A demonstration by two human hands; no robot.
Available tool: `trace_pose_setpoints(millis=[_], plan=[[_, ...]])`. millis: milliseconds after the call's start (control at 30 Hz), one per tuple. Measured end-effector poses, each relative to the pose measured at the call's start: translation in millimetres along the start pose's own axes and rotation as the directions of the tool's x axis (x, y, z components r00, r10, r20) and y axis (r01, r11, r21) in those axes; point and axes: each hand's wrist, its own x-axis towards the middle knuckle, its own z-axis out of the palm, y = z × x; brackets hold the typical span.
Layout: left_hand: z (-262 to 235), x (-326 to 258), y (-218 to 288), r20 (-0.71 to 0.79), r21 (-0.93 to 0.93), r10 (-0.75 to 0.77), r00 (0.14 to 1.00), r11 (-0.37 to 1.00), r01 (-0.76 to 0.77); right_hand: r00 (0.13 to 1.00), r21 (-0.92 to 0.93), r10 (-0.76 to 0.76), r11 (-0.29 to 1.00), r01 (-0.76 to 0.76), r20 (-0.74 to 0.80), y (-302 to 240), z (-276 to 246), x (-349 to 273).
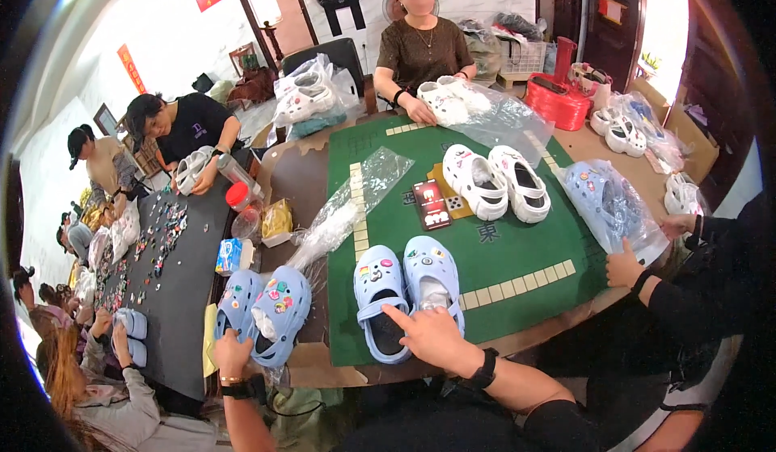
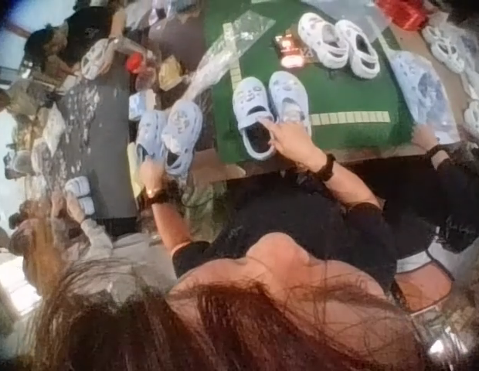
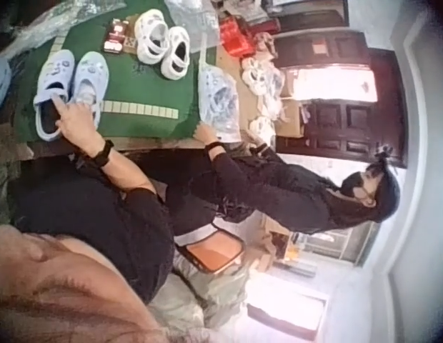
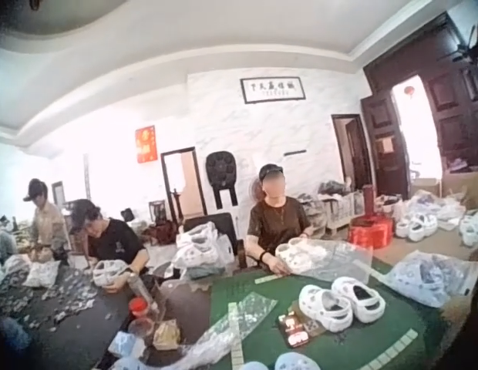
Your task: Attaching decorative charms to clogs and preparing them for packaging in a workshop environment.
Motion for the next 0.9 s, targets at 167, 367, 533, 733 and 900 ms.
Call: trace_pose_setpoints(millis=[167, 367, 533, 733, 900], plan=[[-8.1, 6.2, -3.4, 0.02, 0.001, 0.047, 0.999, 0.999, -0.047, 0.992, 0.066, 0.096, 0.994, -0.091, -0.082, 2.0, 5.2, 17.6], [-25.6, 9.5, 6.2, 0.158, 0.058, 0.06, 0.986, 0.996, -0.07, 0.971, 0.174, 0.131, 0.98, -0.096, -0.201, 26.3, -6.4, 20.6], [-11.2, 19.8, -13.3, 0.202, 0.003, 0.148, 0.968, 0.988, -0.151, 0.878, 0.202, 0.148, 0.977, -0.061, -0.455, 61.9, -60.6, -15.8], [-1.2, 28.2, -23.0, 0.127, -0.141, 0.144, 0.981, 0.982, -0.125, 0.698, 0.212, 0.345, 0.938, -0.274, -0.628, 106.0, -117.1, -116.1], [-2.1, 35.1, -25.0, 0.127, -0.106, 0.2, 0.972, 0.977, -0.187, 0.538, 0.011, 0.336, 0.855, -0.518, -0.773, 159.9, -109.6, -171.0]])
